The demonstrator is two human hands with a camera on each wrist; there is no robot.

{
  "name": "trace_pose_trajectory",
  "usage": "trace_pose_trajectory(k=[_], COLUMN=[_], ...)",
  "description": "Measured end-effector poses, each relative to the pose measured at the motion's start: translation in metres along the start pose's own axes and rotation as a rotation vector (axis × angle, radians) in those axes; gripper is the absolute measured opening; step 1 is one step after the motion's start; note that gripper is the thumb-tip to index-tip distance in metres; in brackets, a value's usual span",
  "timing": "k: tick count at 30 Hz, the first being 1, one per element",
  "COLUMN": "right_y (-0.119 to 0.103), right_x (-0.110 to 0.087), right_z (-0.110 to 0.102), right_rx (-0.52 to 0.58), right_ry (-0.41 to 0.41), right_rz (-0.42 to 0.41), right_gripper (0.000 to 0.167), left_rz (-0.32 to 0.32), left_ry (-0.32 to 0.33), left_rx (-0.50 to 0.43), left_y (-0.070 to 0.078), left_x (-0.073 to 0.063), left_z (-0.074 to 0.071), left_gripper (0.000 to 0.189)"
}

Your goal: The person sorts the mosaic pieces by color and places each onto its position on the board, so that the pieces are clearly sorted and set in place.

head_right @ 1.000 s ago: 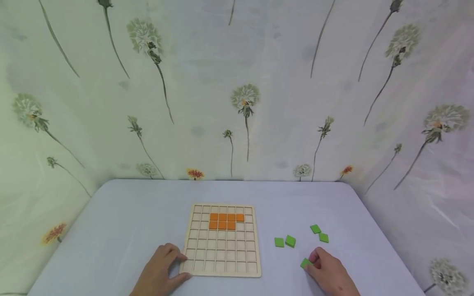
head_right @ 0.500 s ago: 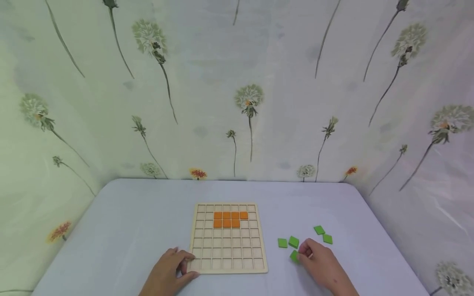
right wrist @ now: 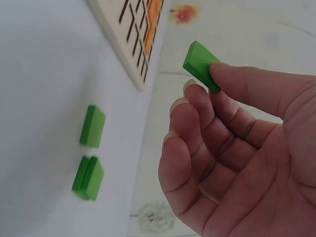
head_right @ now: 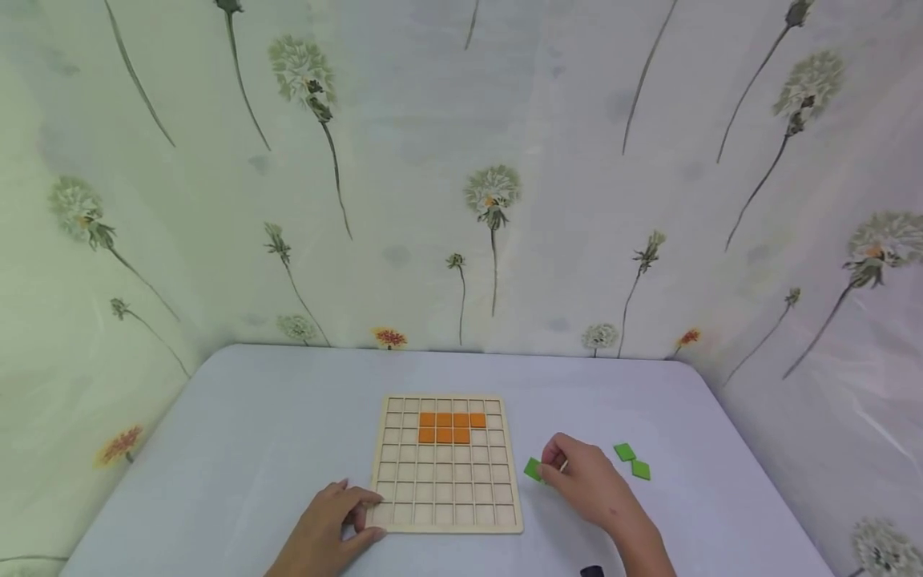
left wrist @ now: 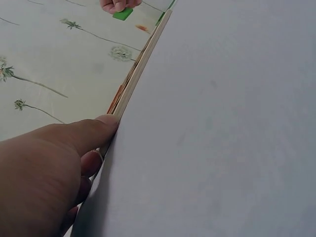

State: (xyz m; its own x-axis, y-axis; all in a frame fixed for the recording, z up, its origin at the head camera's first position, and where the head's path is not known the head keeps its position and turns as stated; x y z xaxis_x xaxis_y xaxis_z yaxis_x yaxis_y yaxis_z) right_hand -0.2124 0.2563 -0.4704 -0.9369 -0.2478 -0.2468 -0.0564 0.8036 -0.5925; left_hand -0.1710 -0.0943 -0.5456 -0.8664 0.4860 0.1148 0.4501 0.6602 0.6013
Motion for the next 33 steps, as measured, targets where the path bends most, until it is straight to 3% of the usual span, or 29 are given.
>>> trace_pose_trajectory(k=[9, 14, 21, 33], right_y=[-0.038, -0.057, -0.074, -0.101], right_x=[0.021, 0.036, 0.056, 0.085], right_z=[0.010, 0.019, 0.041, 0.083], right_rx=[-0.027, -0.030, -0.026, -0.107], right_ry=[-0.052, -0.079, -0.108, -0.155], right_rz=[-0.092, -0.200, -0.271, -0.384], right_gripper=[0.013, 0.012, 0.011, 0.011], left_rz=[0.063, 0.025, -0.016, -0.017], left_ry=[0.061, 0.035, 0.012, 0.005], left_rx=[-0.022, -0.050, -0.058, -0.065], left_y=[0.000, -0.007, -0.009, -0.008], left_x=[0.000, 0.000, 0.000, -0.002], left_z=[0.000, 0.003, 0.003, 0.001], left_gripper=[0.036, 0.035, 0.035, 0.035])
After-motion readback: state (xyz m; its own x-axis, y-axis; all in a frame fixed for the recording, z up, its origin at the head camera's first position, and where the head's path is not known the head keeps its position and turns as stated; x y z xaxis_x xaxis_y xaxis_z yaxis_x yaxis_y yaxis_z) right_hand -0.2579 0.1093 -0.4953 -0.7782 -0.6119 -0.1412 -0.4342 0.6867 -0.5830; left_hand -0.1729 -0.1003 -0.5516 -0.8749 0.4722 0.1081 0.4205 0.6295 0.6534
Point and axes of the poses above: each hand's wrist, its own x-axis towards the middle knuckle, its own z-axis out of the palm, y = z × x, the point moved 8 cm from there along x, towards the middle knuckle, and after that the axes turned 13 degrees about -y, right-handed, at the moved point
